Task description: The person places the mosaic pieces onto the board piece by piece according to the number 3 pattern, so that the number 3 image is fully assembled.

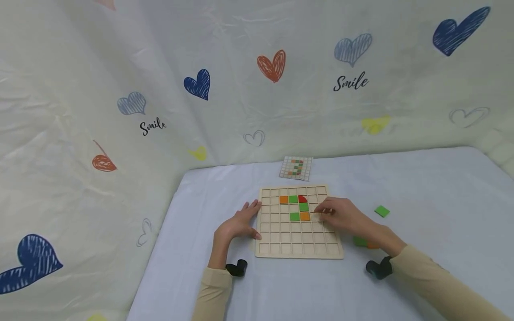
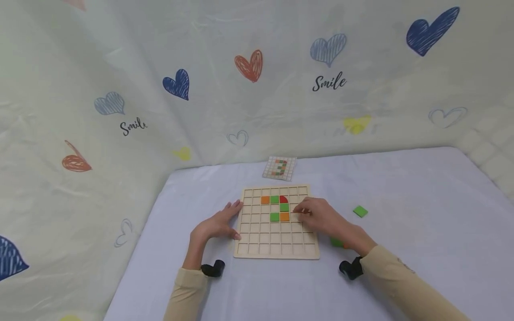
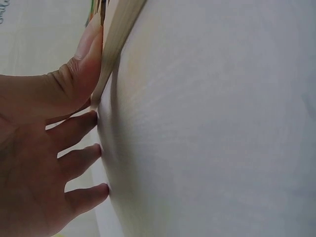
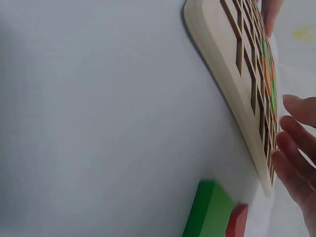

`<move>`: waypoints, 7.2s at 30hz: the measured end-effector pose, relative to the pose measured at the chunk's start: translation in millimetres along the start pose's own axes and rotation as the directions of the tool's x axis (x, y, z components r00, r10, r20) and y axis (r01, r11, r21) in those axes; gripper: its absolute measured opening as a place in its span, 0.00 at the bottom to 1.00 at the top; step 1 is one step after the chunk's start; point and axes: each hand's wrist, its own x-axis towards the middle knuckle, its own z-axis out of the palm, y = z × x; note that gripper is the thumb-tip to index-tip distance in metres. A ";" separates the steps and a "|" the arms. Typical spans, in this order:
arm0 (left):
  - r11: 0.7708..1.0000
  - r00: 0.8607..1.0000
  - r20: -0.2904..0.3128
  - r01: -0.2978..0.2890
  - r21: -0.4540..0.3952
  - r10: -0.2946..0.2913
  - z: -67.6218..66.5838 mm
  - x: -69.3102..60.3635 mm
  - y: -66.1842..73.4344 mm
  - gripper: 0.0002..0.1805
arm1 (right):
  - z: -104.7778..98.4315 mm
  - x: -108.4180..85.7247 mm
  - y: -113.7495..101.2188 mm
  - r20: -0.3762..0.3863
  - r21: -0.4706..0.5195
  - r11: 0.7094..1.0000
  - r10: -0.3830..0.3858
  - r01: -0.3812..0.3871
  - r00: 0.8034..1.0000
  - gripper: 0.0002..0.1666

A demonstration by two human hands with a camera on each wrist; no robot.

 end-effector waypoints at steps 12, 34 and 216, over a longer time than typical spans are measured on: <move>1.000 1.000 -0.006 -0.003 -0.006 0.003 -0.3 -0.6 -3.4 0.58 | -15.8 -25.7 9.5 -0.009 -0.038 0.999 0.008 -0.008 1.000 0.11; 1.000 1.000 -0.003 0.001 -0.017 -0.001 -0.9 -2.7 0.4 0.58 | -26.3 -64.8 21.6 -0.085 -0.092 0.994 0.048 -0.056 0.995 0.13; 0.999 1.000 -0.003 -0.015 -0.034 0.015 0.0 -1.4 -3.4 0.58 | -19.9 -67.5 21.1 -0.169 -0.090 0.970 0.208 -0.226 0.963 0.16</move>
